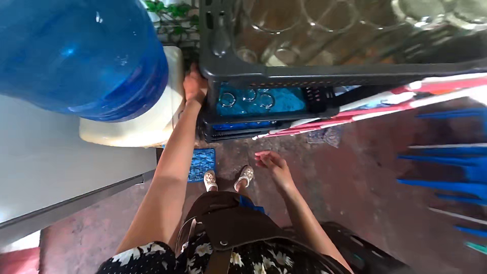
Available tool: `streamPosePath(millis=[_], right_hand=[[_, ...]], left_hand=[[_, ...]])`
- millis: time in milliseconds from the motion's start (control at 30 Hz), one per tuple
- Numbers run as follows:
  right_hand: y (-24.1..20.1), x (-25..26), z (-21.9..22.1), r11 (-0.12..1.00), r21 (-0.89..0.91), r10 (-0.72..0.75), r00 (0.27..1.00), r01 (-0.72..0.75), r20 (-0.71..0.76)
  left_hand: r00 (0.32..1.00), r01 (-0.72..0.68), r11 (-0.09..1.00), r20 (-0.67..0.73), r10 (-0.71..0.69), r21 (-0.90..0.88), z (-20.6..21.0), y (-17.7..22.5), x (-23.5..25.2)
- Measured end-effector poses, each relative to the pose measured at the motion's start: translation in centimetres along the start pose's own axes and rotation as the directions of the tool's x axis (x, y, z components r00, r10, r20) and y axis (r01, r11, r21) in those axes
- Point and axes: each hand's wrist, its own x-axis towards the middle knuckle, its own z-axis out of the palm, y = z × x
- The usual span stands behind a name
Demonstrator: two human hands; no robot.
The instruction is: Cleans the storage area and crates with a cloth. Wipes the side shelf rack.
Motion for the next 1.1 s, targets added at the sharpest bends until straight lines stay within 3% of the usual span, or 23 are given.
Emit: streamPosePath(millis=[100, 300, 367, 433, 500, 600, 700, 767, 833, 900, 1000, 1100], right_hand=[[0.2, 0.1, -0.7, 0.999, -0.020, -0.033, 0.999, 0.034, 0.037], [2.3, 0.0, -2.2, 0.999, -0.003, 0.033, 0.991, -0.033, 0.129], [2.6, 0.1, -2.7, 0.999, -0.029, 0.049, 0.981, -0.044, 0.186], [2.6, 0.1, -3.4, 0.998, -0.039, 0.050, 0.972, -0.042, 0.230], [2.8, 0.3, -4.2, 0.999, -0.015, 0.047, 0.970, -0.045, 0.240], [3.2, 0.8, -6.3, 0.989, 0.131, -0.089, 0.977, 0.065, 0.192], [3.3, 1.8, -9.7, 0.932, 0.263, -0.296, 0.943, 0.249, 0.153], [3.5, 3.1, -12.4, 0.905, 0.284, -0.343, 0.938, 0.316, 0.050], [4.2, 4.5, -15.6, 0.910, 0.284, -0.288, 0.953, 0.303, -0.096], [5.0, 5.0, -19.2, 0.931, 0.311, -0.139, 0.973, 0.192, -0.184], [6.8, 4.5, -24.2, 0.938, 0.345, 0.094, 0.957, 0.006, -0.274], [9.3, 3.8, -28.4, 0.934, 0.348, 0.201, 0.926, -0.083, -0.320]], left_hand=[[1.000, 0.012, 0.989, -0.017, -0.009, 0.149, 0.9, -1.4, -1.5], [0.990, -0.065, 0.916, 0.138, 0.011, 0.395, -0.6, -3.2, -9.4], [0.963, -0.061, 0.893, 0.261, -0.064, 0.446, -0.9, -3.2, -12.7], [0.880, -0.079, 0.886, 0.450, -0.154, 0.457, -0.8, -2.1, -15.8], [0.823, -0.131, 0.938, 0.562, -0.078, 0.321, 0.8, -0.6, -18.1], [0.838, -0.185, 0.976, 0.537, 0.095, 0.116, 4.7, 3.9, -19.8], [0.895, -0.271, 0.948, 0.320, 0.311, -0.164, 10.1, 9.3, -19.6], [0.883, -0.382, 0.865, 0.149, 0.446, -0.324, 14.1, 13.1, -17.8], [0.847, -0.446, 0.775, 0.069, 0.527, -0.447, 18.1, 17.0, -15.0], [0.849, -0.372, 0.761, 0.138, 0.511, -0.531, 22.2, 20.5, -11.4], [0.813, -0.481, 0.844, 0.240, 0.531, -0.239, 26.6, 23.3, -8.0], [0.852, -0.502, 0.859, 0.230, 0.470, 0.104, 27.6, 25.4, -7.9]])
